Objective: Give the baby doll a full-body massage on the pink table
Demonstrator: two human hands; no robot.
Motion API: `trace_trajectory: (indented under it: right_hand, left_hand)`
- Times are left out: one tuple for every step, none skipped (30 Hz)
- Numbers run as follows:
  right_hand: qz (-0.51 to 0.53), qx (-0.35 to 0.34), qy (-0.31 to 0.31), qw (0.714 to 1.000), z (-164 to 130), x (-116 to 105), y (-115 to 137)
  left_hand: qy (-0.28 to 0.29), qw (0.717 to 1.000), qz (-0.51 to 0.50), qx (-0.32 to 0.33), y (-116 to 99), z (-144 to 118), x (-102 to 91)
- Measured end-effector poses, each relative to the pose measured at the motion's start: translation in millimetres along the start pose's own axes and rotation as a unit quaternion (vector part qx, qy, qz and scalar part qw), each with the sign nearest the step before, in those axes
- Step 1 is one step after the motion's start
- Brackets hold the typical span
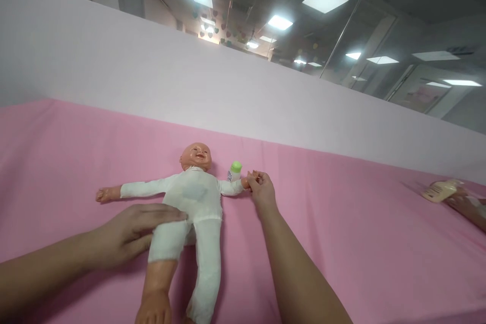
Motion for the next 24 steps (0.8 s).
trace_trajectory:
  right_hand:
    - [0.002,-0.014,0.006,1.0,-6.3,7.6,6.2]
    - [-0.01,-0.039,0.012,0.999,-13.6,16.0,13.1]
    - [-0.037,-0.068,0.022,0.997,-21.6,25.4,19.9]
    - [-0.07,-0.101,0.034,0.992,-30.0,35.2,26.3]
    - [-0.102,-0.136,0.049,0.984,-38.2,45.2,32.0]
    - [-0.129,-0.173,0.064,0.974,-45.9,54.6,36.9]
    - [-0.154,-0.206,0.082,0.963,-52.6,63.6,40.3]
    - [-0.177,-0.232,0.102,0.951,-57.9,71.4,42.3]
    - [-0.2,-0.25,0.121,0.94,-61.6,77.8,42.7]
    - [-0.221,-0.259,0.139,0.93,-63.5,82.7,41.8]
    - [-0.24,-0.26,0.155,0.922,-64.1,85.9,40.2]
    - [-0.253,-0.258,0.165,0.918,-63.7,87.3,38.6]
    - [-0.26,-0.254,0.169,0.916,-62.6,87.2,37.5]
    - [-0.262,-0.248,0.169,0.917,-61.1,85.9,36.7]
    - [-0.263,-0.241,0.165,0.92,-59.3,83.5,36.4]
    - [-0.262,-0.233,0.155,0.924,-57.1,80.2,36.4]
    - [-0.259,-0.221,0.141,0.93,-54.6,75.9,36.2]
    - [-0.255,-0.205,0.125,0.937,-51.4,70.8,35.7]
    - [-0.248,-0.185,0.109,0.945,-47.7,64.9,34.5]
    - [-0.235,-0.164,0.095,0.953,-43.2,58.4,32.6]
    - [-0.217,-0.144,0.081,0.962,-38.1,51.3,30.0]
    - [-0.195,-0.125,0.064,0.971,-32.1,43.5,26.8]
    - [-0.168,-0.109,0.047,0.979,-25.7,35.2,23.1]
    - [-0.141,-0.097,0.025,0.985,-19.0,26.6,19.1]
  left_hand:
    - [-0.012,0.999,-0.004,-0.041,7.8,-0.2,-3.6]
    - [-0.021,0.997,-0.003,-0.08,15.2,-0.3,-7.1]
    - [-0.03,0.993,0.004,-0.113,21.9,0.0,-10.2]
    - [-0.036,0.99,0.014,-0.135,27.6,0.8,-12.3]
    - [-0.037,0.988,0.021,-0.147,32.4,2.1,-13.0]
    - [-0.039,0.987,0.026,-0.152,36.7,3.8,-12.6]
    - [-0.043,0.987,0.031,-0.154,40.8,5.4,-11.7]
    - [-0.051,0.986,0.038,-0.156,44.7,6.8,-10.9]
    - [-0.06,0.984,0.048,-0.158,48.2,7.7,-10.5]
    - [-0.067,0.983,0.062,-0.157,50.8,8.3,-10.3]
    - [-0.07,0.983,0.078,-0.152,52.3,8.4,-10.7]
    - [-0.069,0.983,0.094,-0.143,52.4,7.9,-11.3]
    - [-0.062,0.984,0.107,-0.131,51.2,6.9,-11.8]
    - [-0.053,0.984,0.118,-0.119,48.7,5.3,-12.3]
    - [-0.046,0.985,0.125,-0.108,45.2,3.1,-12.6]
    - [-0.042,0.985,0.131,-0.099,40.6,0.8,-12.5]
    - [-0.039,0.986,0.137,-0.087,34.8,-1.3,-11.5]
    - [-0.035,0.987,0.144,-0.069,27.7,-3.0,-9.2]
    - [-0.031,0.987,0.151,-0.048,20.0,-4.0,-5.8]
    - [-0.029,0.987,0.158,-0.022,11.8,-4.4,-1.6]
    - [-0.025,0.986,0.164,0.004,4.0,-4.2,3.1]
    - [-0.018,0.985,0.17,0.03,-3.2,-3.5,8.2]
    - [-0.008,0.983,0.174,0.054,-9.2,-2.4,13.2]
    - [0.003,0.982,0.176,0.074,-14.1,-1.1,17.5]
Point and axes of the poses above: each hand's wrist, its own z-axis towards the middle knuckle, its own x-axis out of the palm, y = z × x, the point moved 5 cm from there along z, towards the middle knuckle, and after that the axes turned 4 degrees about x, right-handed, at the moved point
